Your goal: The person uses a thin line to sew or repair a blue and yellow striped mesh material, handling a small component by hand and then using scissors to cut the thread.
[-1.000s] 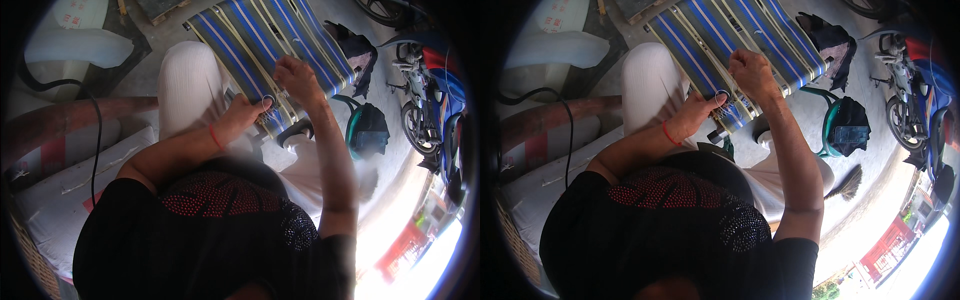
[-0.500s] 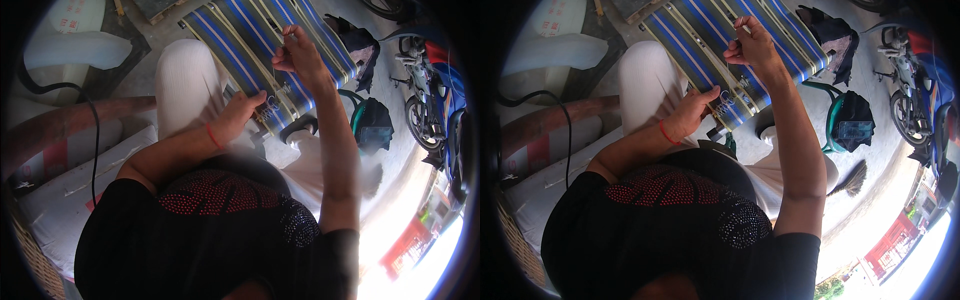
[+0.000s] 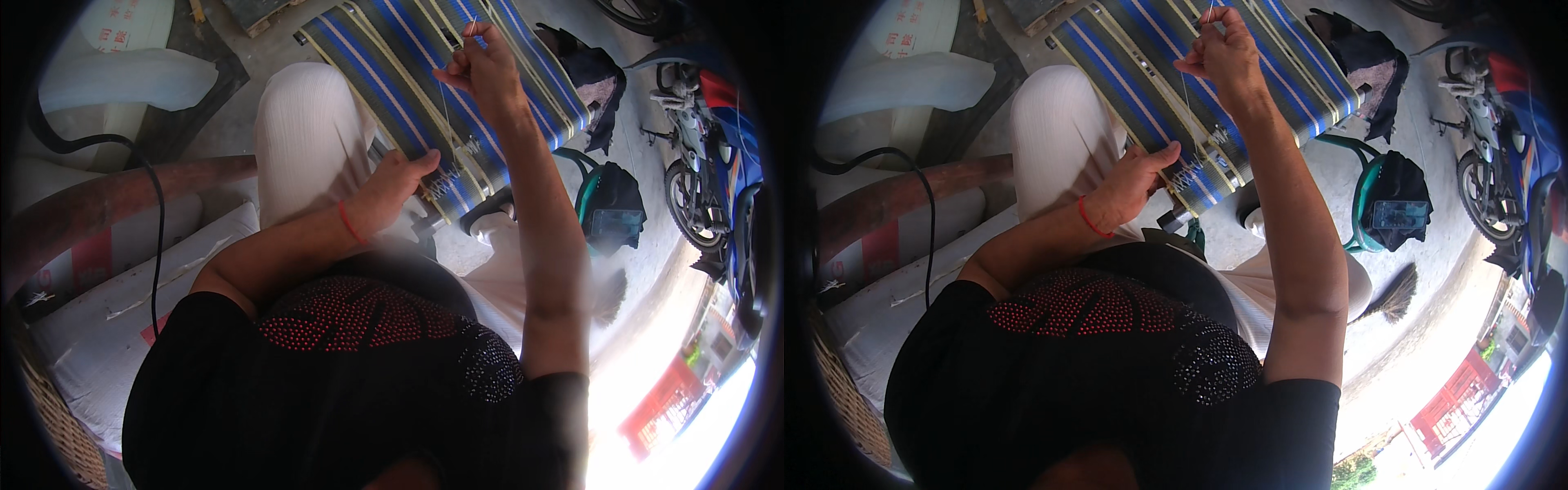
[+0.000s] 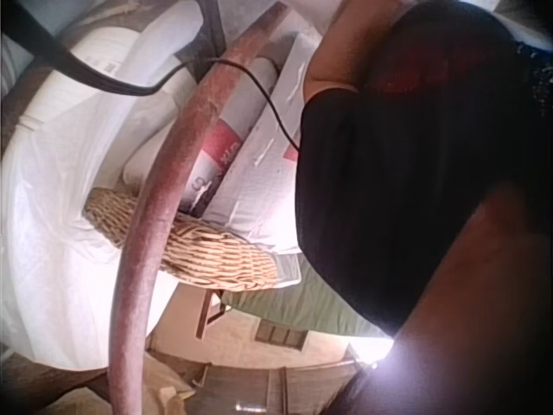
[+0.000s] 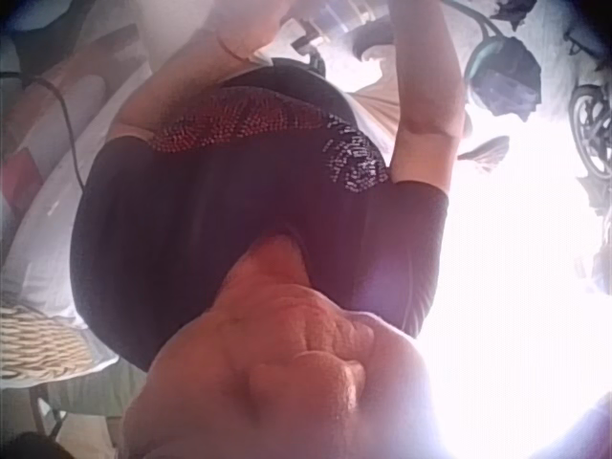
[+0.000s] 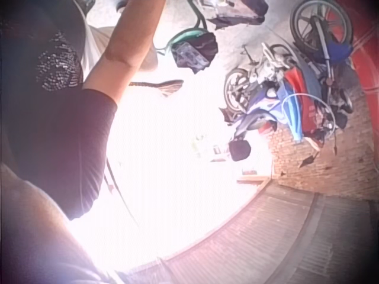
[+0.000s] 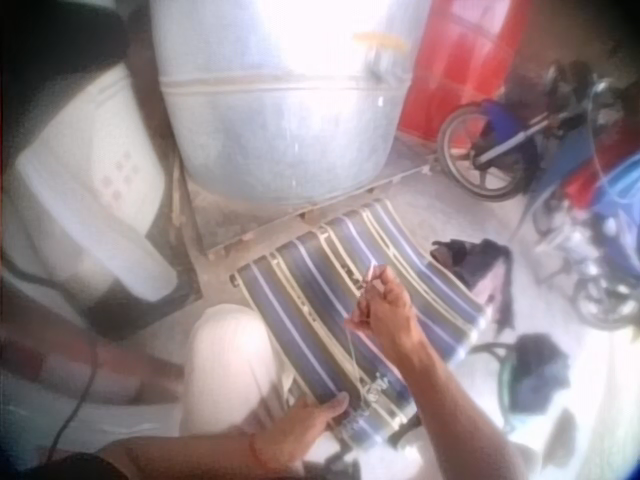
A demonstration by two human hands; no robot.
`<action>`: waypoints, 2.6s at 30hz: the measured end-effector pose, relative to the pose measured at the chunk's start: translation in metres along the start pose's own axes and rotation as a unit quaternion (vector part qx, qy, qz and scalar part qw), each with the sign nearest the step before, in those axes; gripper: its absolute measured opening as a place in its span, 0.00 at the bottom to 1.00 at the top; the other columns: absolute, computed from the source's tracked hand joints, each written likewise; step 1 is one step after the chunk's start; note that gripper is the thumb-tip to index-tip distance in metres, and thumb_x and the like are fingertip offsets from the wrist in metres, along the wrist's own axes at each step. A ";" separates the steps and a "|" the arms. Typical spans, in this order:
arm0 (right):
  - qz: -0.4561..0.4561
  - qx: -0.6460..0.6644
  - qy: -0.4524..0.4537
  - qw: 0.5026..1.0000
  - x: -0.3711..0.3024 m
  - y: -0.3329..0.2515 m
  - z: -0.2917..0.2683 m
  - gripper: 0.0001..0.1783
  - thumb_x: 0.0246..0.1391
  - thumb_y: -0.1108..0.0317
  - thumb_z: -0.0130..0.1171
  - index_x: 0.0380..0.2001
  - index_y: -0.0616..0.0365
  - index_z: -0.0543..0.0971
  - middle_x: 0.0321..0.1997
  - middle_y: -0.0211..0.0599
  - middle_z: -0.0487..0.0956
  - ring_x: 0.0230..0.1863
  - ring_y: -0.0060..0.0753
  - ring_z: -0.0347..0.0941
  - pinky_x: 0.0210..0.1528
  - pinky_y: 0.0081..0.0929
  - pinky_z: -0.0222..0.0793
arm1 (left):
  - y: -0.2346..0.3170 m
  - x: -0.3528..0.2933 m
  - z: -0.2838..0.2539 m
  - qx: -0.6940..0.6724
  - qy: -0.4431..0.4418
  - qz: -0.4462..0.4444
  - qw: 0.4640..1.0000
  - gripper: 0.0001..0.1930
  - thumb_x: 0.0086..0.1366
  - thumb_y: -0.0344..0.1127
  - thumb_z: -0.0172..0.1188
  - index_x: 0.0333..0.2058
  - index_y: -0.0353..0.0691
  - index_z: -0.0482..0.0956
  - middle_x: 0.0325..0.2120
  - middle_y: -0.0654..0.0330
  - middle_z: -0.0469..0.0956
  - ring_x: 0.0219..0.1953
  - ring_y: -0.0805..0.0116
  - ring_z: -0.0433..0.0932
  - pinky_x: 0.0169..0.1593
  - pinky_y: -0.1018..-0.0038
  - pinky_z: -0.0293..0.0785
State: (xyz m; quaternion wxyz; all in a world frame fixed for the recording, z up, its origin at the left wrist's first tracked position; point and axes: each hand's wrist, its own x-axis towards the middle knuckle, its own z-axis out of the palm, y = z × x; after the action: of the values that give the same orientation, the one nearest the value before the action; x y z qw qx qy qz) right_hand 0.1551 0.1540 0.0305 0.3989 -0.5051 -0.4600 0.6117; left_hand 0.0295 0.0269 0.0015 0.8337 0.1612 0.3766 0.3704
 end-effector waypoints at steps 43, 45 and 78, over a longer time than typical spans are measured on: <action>-0.040 -0.413 0.150 0.897 -0.179 0.012 -0.006 0.06 0.45 0.72 0.54 0.29 0.58 0.77 0.23 0.45 0.76 0.24 0.43 0.74 0.26 0.29 0.69 | -0.003 0.005 0.005 0.002 0.032 0.022 0.999 0.13 0.53 0.27 0.56 0.39 0.33 0.72 0.34 0.59 0.75 0.36 0.73 0.73 0.40 0.78 0.69; -0.057 -0.426 0.146 0.891 -0.177 0.012 -0.006 0.06 0.46 0.72 0.53 0.29 0.57 0.77 0.22 0.45 0.75 0.24 0.44 0.73 0.26 0.30 0.68 | -0.003 0.005 0.005 -0.001 0.032 0.021 0.999 0.13 0.53 0.27 0.56 0.39 0.33 0.72 0.33 0.60 0.75 0.35 0.73 0.73 0.39 0.78 0.69; -0.183 -0.595 0.129 0.772 -0.172 0.034 -0.002 0.06 0.47 0.77 0.47 0.30 0.55 0.67 0.12 0.38 0.69 0.12 0.39 0.68 0.15 0.32 0.62 | -0.009 0.008 0.005 0.017 0.031 0.064 0.997 0.11 0.54 0.25 0.55 0.38 0.34 0.73 0.34 0.61 0.75 0.36 0.73 0.73 0.41 0.78 0.69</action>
State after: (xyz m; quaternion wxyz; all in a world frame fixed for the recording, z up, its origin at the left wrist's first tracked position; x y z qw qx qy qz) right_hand 0.1856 -0.0187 0.0407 0.1784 -0.6221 -0.7599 0.0608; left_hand 0.0412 0.0272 -0.0040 0.7934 0.1875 0.3969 0.4217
